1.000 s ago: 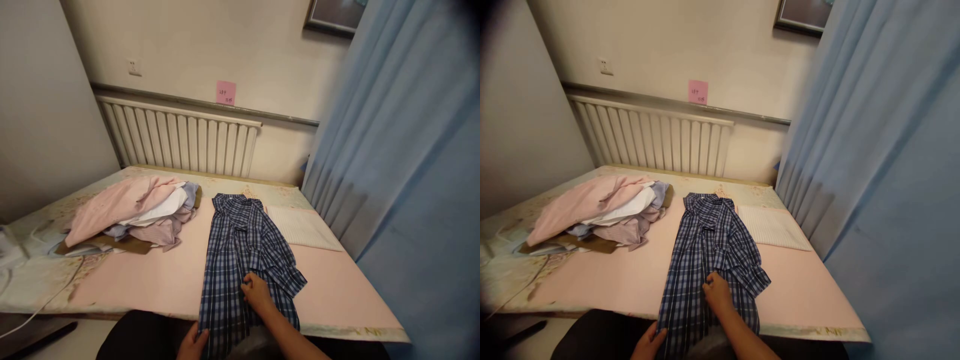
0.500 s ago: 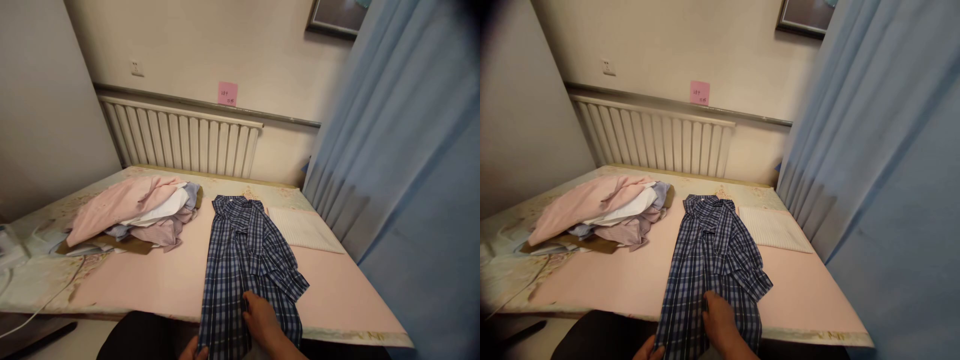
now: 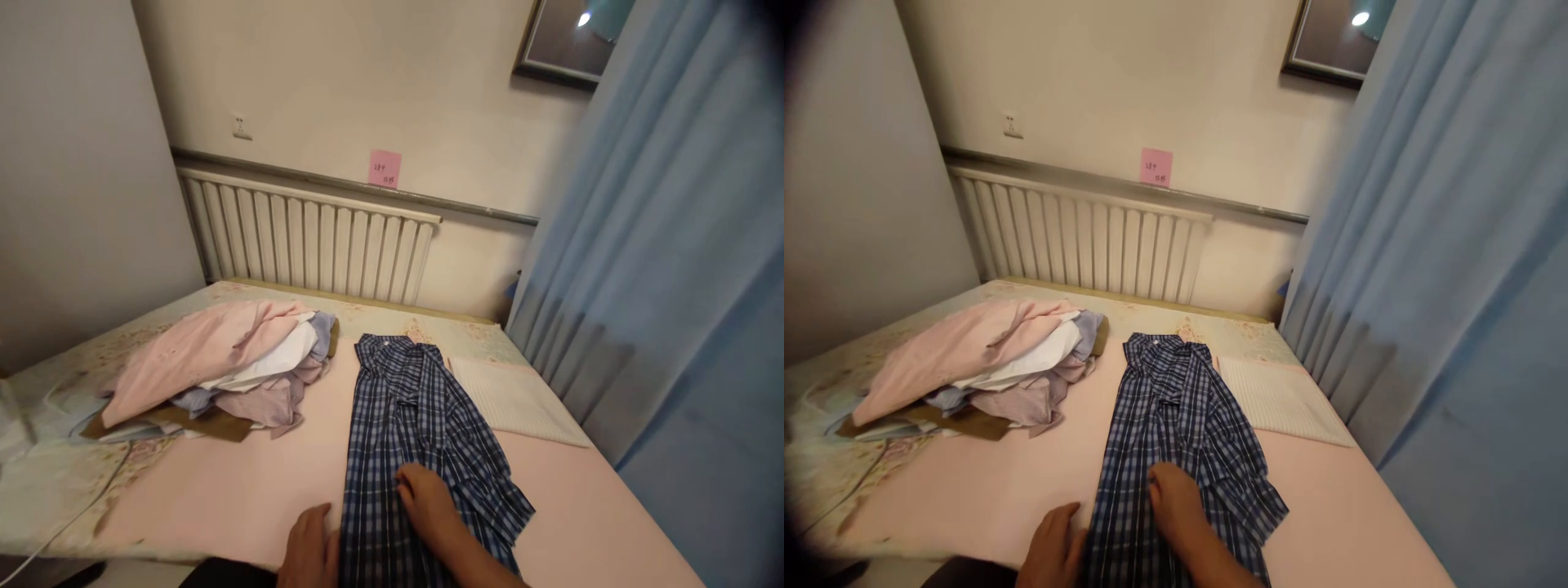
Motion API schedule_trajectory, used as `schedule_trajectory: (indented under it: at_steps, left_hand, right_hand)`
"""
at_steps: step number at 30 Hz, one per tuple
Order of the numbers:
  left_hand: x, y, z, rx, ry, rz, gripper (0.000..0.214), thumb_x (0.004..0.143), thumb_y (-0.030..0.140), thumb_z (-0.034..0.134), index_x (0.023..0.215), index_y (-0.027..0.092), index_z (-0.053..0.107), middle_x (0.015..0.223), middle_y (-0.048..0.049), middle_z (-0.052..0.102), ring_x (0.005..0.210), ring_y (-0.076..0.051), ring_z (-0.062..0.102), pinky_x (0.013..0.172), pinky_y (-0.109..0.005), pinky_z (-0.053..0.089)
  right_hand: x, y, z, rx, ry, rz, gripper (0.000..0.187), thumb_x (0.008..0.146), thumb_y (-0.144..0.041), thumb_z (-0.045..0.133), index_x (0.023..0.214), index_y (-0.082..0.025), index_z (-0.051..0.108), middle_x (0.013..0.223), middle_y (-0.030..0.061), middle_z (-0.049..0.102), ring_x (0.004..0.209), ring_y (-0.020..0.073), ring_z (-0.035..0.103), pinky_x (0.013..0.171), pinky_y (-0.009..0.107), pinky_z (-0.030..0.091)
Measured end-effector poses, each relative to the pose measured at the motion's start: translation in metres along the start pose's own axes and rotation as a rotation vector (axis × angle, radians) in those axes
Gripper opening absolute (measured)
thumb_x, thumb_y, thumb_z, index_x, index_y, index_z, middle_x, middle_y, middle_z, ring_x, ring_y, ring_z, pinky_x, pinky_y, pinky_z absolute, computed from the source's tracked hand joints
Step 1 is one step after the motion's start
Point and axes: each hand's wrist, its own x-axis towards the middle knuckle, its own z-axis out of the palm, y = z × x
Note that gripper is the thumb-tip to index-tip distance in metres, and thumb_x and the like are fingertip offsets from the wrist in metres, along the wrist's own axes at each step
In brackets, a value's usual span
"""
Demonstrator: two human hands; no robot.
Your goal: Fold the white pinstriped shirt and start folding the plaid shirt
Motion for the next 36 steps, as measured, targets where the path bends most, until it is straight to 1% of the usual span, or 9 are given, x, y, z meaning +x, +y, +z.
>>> schedule_trajectory:
  at_steps: [3, 7, 12, 18, 23, 25, 28, 33, 36]
  left_hand:
    - [0.043, 0.024, -0.010, 0.161, -0.055, 0.045, 0.042, 0.088, 0.026, 0.034, 0.122, 0.009, 0.051, 0.116, -0.0147, 0.060, 0.112, -0.024, 0.054, 0.099, -0.039, 0.040]
    - [0.099, 0.041, -0.009, 0.148, -0.042, 0.143, 0.041, 0.091, 0.025, 0.033, 0.127, 0.013, 0.048, 0.121, -0.0127, 0.058, 0.115, -0.021, 0.052, 0.098, -0.035, 0.040]
    - [0.148, 0.022, 0.018, 0.122, 0.013, 0.222, 0.042, 0.086, 0.019, 0.041, 0.126, 0.012, 0.050, 0.129, -0.0143, 0.054, 0.119, -0.024, 0.048, 0.101, -0.040, 0.038]
    - [0.165, 0.009, 0.038, 0.071, -0.008, 0.209, 0.046, 0.084, 0.016, 0.041, 0.128, 0.015, 0.051, 0.132, -0.0126, 0.053, 0.122, -0.024, 0.047, 0.104, -0.043, 0.037]
    - [0.167, 0.008, 0.045, 0.115, -0.074, 0.302, 0.058, 0.077, 0.009, 0.044, 0.134, 0.021, 0.048, 0.146, -0.0096, 0.041, 0.128, -0.026, 0.043, 0.105, -0.045, 0.036]
    - [0.168, 0.004, 0.048, 0.135, -0.092, 0.332, 0.059, 0.075, 0.009, 0.047, 0.133, 0.022, 0.050, 0.147, -0.0090, 0.040, 0.128, -0.027, 0.043, 0.103, -0.045, 0.038]
    - [0.168, -0.002, 0.056, 0.155, -0.101, 0.341, 0.058, 0.073, 0.010, 0.050, 0.129, 0.022, 0.053, 0.146, -0.0086, 0.042, 0.127, -0.028, 0.045, 0.101, -0.045, 0.041]
    - [0.165, -0.005, 0.070, 0.180, 0.017, 0.322, 0.053, 0.073, 0.010, 0.052, 0.124, 0.024, 0.057, 0.143, -0.0075, 0.046, 0.126, -0.029, 0.046, 0.101, -0.046, 0.040]
    - [0.163, -0.006, 0.075, 0.176, 0.050, 0.329, 0.051, 0.074, 0.012, 0.054, 0.123, 0.024, 0.058, 0.143, -0.0078, 0.047, 0.126, -0.028, 0.046, 0.101, -0.045, 0.040]
  right_hand:
    - [0.052, -0.001, -0.019, -0.002, 0.029, 0.057, 0.021, 0.084, -0.016, 0.045, 0.078, -0.020, 0.064, 0.075, 0.0001, 0.067, 0.070, 0.0125, 0.060, 0.066, 0.020, 0.038]
    - [0.139, 0.002, -0.031, 0.007, 0.022, 0.072, 0.023, 0.084, -0.017, 0.045, 0.071, -0.019, 0.064, 0.066, -0.0010, 0.066, 0.060, 0.0098, 0.059, 0.058, 0.018, 0.036]
    - [0.247, 0.010, -0.020, -0.025, -0.052, 0.069, 0.019, 0.080, -0.014, 0.049, 0.073, -0.017, 0.066, 0.061, -0.0018, 0.066, 0.051, 0.0077, 0.058, 0.053, 0.016, 0.037]
    - [0.346, 0.005, 0.007, -0.122, -0.104, 0.052, 0.021, 0.083, -0.017, 0.049, 0.077, -0.017, 0.069, 0.064, -0.0005, 0.068, 0.055, 0.0087, 0.061, 0.058, 0.016, 0.041]
    - [0.402, -0.006, 0.028, -0.244, -0.114, 0.038, 0.017, 0.087, -0.019, 0.052, 0.088, -0.017, 0.069, 0.079, 0.0030, 0.070, 0.079, 0.0129, 0.065, 0.074, 0.020, 0.044]
    - [0.418, -0.008, 0.035, -0.291, -0.135, 0.036, 0.016, 0.089, -0.025, 0.054, 0.097, -0.017, 0.066, 0.093, 0.0050, 0.069, 0.090, 0.0152, 0.063, 0.082, 0.026, 0.046]
    - [0.436, -0.008, 0.044, -0.353, -0.207, 0.041, 0.027, 0.090, -0.035, 0.055, 0.109, -0.017, 0.060, 0.112, 0.0068, 0.061, 0.099, 0.0186, 0.059, 0.086, 0.039, 0.049]
    - [0.455, -0.010, 0.054, -0.401, -0.350, 0.068, 0.030, 0.091, -0.036, 0.055, 0.116, -0.019, 0.056, 0.120, 0.0074, 0.057, 0.101, 0.0195, 0.058, 0.085, 0.039, 0.051]
    - [0.465, -0.011, 0.052, -0.388, -0.383, 0.091, 0.032, 0.091, -0.036, 0.055, 0.118, -0.018, 0.055, 0.120, 0.0077, 0.056, 0.101, 0.0199, 0.058, 0.085, 0.040, 0.051]
